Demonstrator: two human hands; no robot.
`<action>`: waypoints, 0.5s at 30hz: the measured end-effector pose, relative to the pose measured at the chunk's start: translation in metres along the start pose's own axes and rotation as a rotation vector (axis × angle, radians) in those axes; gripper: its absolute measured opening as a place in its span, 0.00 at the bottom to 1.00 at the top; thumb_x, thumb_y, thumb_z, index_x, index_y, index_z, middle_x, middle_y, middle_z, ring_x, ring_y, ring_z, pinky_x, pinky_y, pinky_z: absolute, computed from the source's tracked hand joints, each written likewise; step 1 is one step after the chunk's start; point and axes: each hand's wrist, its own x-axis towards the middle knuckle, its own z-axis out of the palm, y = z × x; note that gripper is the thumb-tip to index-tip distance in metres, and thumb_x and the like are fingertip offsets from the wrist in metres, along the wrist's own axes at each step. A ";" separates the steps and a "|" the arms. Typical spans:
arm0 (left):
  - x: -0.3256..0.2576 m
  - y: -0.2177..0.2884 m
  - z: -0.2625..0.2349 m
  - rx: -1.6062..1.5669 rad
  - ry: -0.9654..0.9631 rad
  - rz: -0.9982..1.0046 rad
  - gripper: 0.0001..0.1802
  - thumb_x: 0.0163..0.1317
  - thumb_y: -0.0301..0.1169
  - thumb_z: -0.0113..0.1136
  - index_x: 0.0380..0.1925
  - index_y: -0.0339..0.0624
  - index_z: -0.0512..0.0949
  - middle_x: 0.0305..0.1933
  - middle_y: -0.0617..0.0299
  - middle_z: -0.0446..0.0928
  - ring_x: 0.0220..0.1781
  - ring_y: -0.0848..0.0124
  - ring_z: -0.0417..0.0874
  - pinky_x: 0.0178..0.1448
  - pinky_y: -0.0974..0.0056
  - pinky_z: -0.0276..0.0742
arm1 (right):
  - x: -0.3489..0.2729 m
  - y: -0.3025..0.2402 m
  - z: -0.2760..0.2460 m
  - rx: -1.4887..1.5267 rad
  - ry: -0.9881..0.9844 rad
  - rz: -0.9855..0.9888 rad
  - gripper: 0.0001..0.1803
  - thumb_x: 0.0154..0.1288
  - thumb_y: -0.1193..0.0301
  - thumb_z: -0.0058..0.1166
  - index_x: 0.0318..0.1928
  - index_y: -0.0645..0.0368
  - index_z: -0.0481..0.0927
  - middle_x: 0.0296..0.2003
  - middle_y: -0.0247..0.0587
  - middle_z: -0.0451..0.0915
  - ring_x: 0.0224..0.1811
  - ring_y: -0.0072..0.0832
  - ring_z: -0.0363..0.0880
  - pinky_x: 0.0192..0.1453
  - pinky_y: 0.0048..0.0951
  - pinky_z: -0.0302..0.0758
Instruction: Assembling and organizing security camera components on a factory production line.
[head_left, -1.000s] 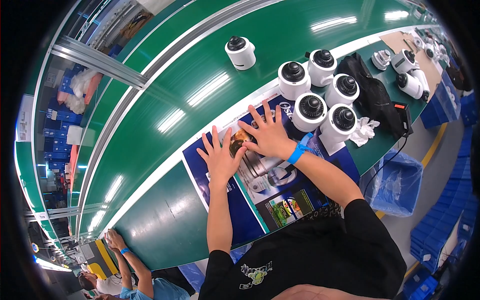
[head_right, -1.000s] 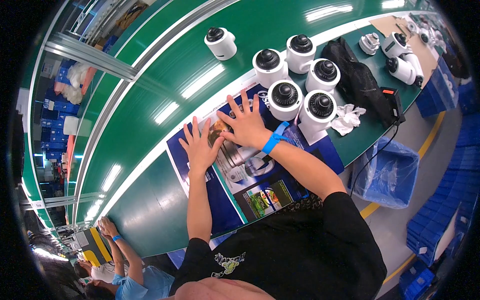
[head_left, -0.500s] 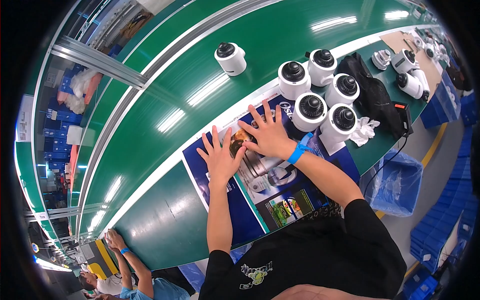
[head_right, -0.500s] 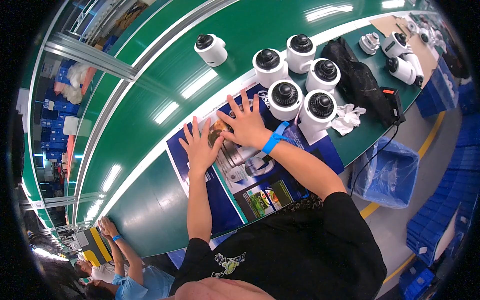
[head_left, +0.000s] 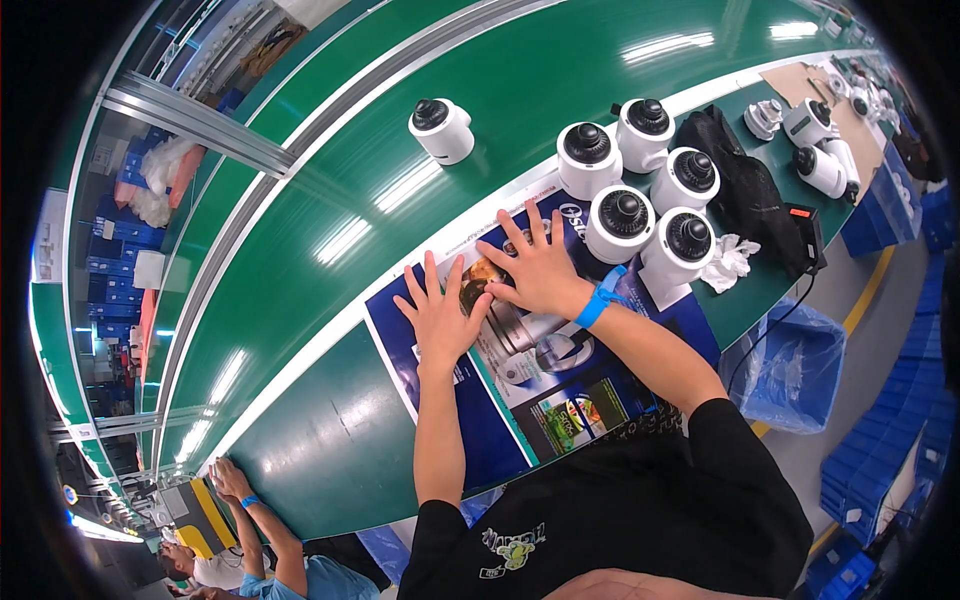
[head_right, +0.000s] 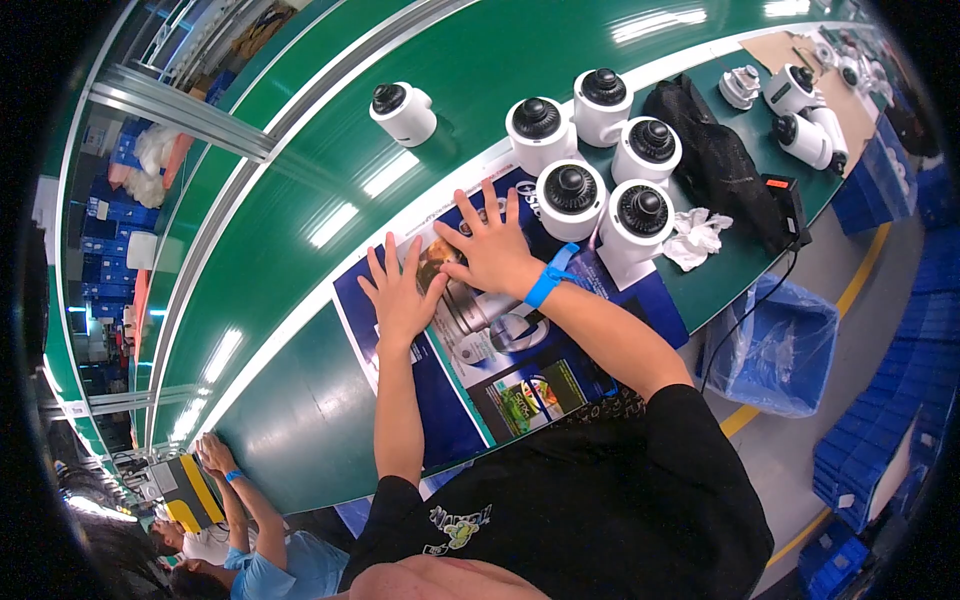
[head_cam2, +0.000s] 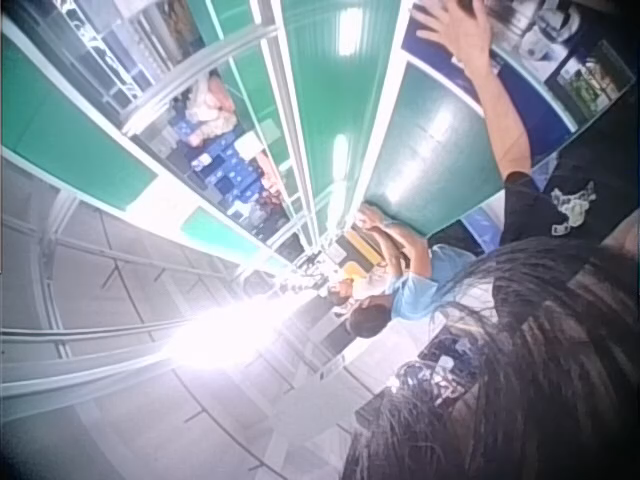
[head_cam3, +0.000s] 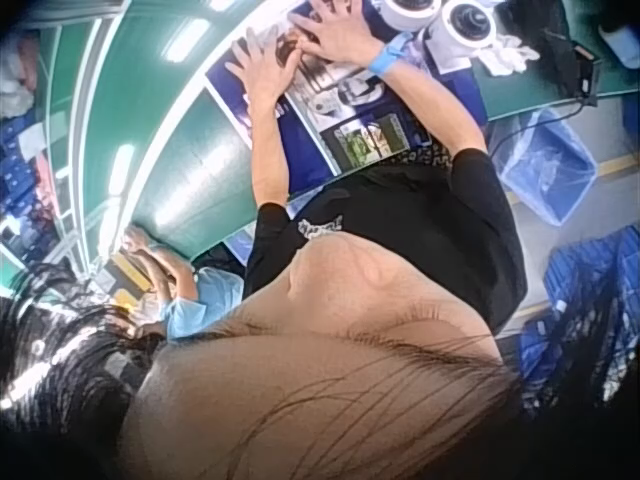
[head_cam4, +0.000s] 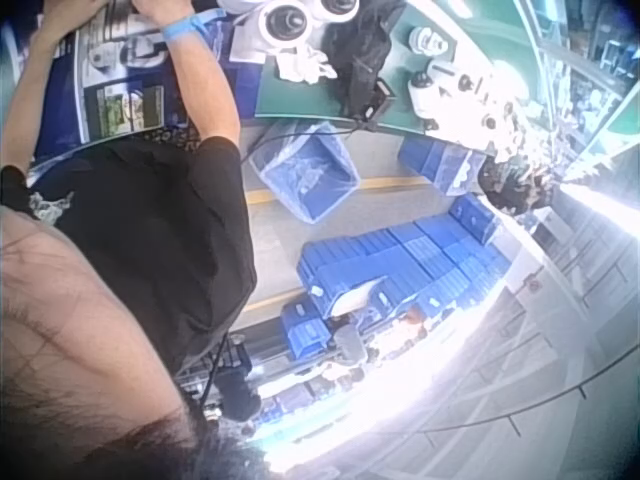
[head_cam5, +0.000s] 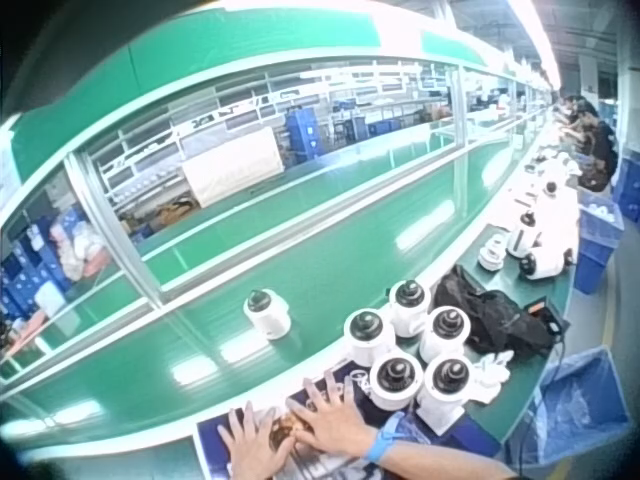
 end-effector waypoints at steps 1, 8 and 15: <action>0.000 0.000 0.000 0.000 0.000 0.000 0.38 0.57 0.60 0.57 0.66 0.60 0.67 0.77 0.51 0.46 0.76 0.39 0.41 0.66 0.22 0.39 | 0.000 0.000 0.000 0.000 0.001 0.000 0.34 0.60 0.40 0.49 0.64 0.37 0.72 0.72 0.52 0.51 0.73 0.66 0.39 0.64 0.77 0.45; 0.000 -0.001 0.001 0.009 0.005 0.000 0.38 0.57 0.60 0.57 0.66 0.61 0.67 0.77 0.52 0.46 0.76 0.40 0.41 0.66 0.22 0.39 | 0.000 0.000 0.000 0.003 -0.004 0.001 0.34 0.59 0.40 0.50 0.64 0.37 0.71 0.72 0.52 0.51 0.73 0.66 0.39 0.64 0.77 0.45; 0.000 0.000 0.001 0.013 0.000 -0.004 0.38 0.57 0.60 0.57 0.66 0.60 0.66 0.77 0.52 0.46 0.76 0.39 0.41 0.66 0.22 0.39 | 0.000 0.001 0.001 -0.002 -0.002 0.001 0.34 0.59 0.40 0.50 0.64 0.37 0.72 0.72 0.52 0.51 0.73 0.66 0.39 0.64 0.77 0.45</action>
